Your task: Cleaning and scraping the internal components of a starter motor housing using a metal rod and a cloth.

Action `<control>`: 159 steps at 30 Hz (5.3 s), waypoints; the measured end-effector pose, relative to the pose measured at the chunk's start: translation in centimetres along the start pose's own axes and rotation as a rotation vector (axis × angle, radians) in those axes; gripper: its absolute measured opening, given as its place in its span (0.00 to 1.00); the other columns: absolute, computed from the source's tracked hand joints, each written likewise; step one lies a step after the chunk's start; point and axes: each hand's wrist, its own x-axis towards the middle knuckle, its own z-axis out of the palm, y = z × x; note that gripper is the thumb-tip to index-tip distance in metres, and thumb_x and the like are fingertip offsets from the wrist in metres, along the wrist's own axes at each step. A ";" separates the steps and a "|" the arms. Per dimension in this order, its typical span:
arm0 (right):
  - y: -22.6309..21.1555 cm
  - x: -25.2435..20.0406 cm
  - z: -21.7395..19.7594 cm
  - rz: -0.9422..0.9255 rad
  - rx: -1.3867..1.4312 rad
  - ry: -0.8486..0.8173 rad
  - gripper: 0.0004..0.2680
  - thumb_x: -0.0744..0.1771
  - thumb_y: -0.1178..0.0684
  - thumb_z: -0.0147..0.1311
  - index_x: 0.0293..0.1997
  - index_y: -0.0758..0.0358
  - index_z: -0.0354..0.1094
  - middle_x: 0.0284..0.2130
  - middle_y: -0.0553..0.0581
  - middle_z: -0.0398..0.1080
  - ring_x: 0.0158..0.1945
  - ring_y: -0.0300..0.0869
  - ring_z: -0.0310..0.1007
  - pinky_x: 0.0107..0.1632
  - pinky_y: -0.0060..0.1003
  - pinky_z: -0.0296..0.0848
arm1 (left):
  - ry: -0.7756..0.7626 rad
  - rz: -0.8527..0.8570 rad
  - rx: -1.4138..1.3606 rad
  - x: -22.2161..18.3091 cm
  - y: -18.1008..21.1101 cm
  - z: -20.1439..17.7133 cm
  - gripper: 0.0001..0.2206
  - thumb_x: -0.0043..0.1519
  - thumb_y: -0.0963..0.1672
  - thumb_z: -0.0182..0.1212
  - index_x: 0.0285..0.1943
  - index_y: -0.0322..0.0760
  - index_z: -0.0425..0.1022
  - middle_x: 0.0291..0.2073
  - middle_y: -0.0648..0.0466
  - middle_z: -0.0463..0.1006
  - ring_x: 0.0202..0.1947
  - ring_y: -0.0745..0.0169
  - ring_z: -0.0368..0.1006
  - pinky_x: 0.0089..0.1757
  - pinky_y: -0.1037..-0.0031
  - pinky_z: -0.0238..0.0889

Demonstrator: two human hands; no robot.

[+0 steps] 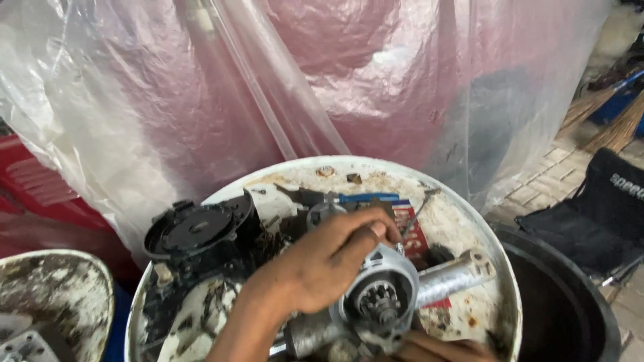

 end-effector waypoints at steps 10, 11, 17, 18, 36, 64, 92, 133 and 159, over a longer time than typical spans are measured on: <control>8.4 15.7 4.8 -0.746 1.762 -0.512 0.10 0.66 0.45 0.45 0.33 0.38 0.79 0.20 0.39 0.80 0.27 0.29 0.82 0.41 0.26 0.77 | 0.003 0.012 0.019 -0.1 0.2 -0.1 0.16 0.72 0.49 0.37 0.52 0.43 0.73 0.42 0.54 0.75 0.44 0.62 0.70 0.47 0.70 0.62; 8.3 15.2 4.8 -0.602 1.734 -0.507 0.08 0.63 0.50 0.51 0.30 0.36 0.78 0.16 0.40 0.77 0.22 0.32 0.77 0.39 0.28 0.74 | -0.004 0.008 0.008 -0.2 0.2 -0.2 0.17 0.72 0.50 0.37 0.53 0.43 0.73 0.38 0.54 0.74 0.41 0.62 0.69 0.45 0.70 0.62; 8.0 20.0 2.1 -0.927 1.840 -0.392 0.09 0.65 0.47 0.50 0.35 0.52 0.78 0.25 0.44 0.78 0.25 0.31 0.78 0.32 0.26 0.73 | 0.016 0.049 0.008 0.0 -0.1 -0.2 0.16 0.71 0.50 0.37 0.50 0.42 0.73 0.34 0.55 0.71 0.37 0.63 0.66 0.43 0.72 0.59; 7.8 20.0 2.6 -0.928 1.840 -0.388 0.09 0.65 0.47 0.50 0.35 0.52 0.78 0.25 0.44 0.78 0.25 0.31 0.78 0.32 0.26 0.73 | 0.019 0.052 0.008 0.0 -0.3 -0.1 0.16 0.71 0.50 0.37 0.50 0.42 0.73 0.34 0.55 0.71 0.37 0.63 0.66 0.43 0.72 0.59; 5.4 20.2 4.4 -1.157 2.554 -0.908 0.23 0.74 0.36 0.39 0.32 0.65 0.74 0.23 0.55 0.78 0.24 0.40 0.80 0.31 0.31 0.79 | 0.074 0.146 0.009 0.3 -0.8 0.2 0.17 0.70 0.48 0.38 0.50 0.41 0.76 0.47 0.54 0.79 0.50 0.64 0.74 0.52 0.72 0.63; 7.7 19.8 2.4 -0.684 2.394 -1.353 0.12 0.68 0.49 0.47 0.41 0.68 0.74 0.17 0.60 0.76 0.21 0.42 0.76 0.27 0.36 0.77 | 0.068 0.117 0.015 -0.1 0.1 0.1 0.18 0.69 0.51 0.36 0.48 0.43 0.74 0.46 0.54 0.79 0.51 0.62 0.75 0.53 0.71 0.63; 5.6 17.1 5.8 -1.982 1.948 -0.556 0.09 0.73 0.53 0.53 0.38 0.67 0.67 0.28 0.55 0.64 0.22 0.40 0.63 0.18 0.36 0.64 | 0.012 0.066 -0.022 -0.2 -0.2 0.0 0.15 0.72 0.48 0.37 0.49 0.43 0.72 0.55 0.52 0.77 0.59 0.59 0.72 0.58 0.67 0.63; 7.2 20.2 5.9 -1.154 1.999 -0.152 0.12 0.67 0.56 0.39 0.31 0.65 0.73 0.24 0.55 0.73 0.26 0.42 0.78 0.34 0.33 0.76 | 0.007 0.053 -0.002 0.0 0.1 -0.2 0.15 0.71 0.50 0.38 0.48 0.44 0.73 0.45 0.55 0.76 0.50 0.63 0.72 0.52 0.69 0.63; 4.7 20.2 5.2 -1.588 2.197 -0.215 0.10 0.69 0.60 0.33 0.29 0.59 0.59 0.22 0.54 0.62 0.22 0.41 0.62 0.20 0.31 0.62 | 0.038 0.085 0.019 0.3 -0.9 0.3 0.16 0.70 0.48 0.36 0.51 0.47 0.73 0.55 0.53 0.79 0.54 0.58 0.75 0.55 0.62 0.67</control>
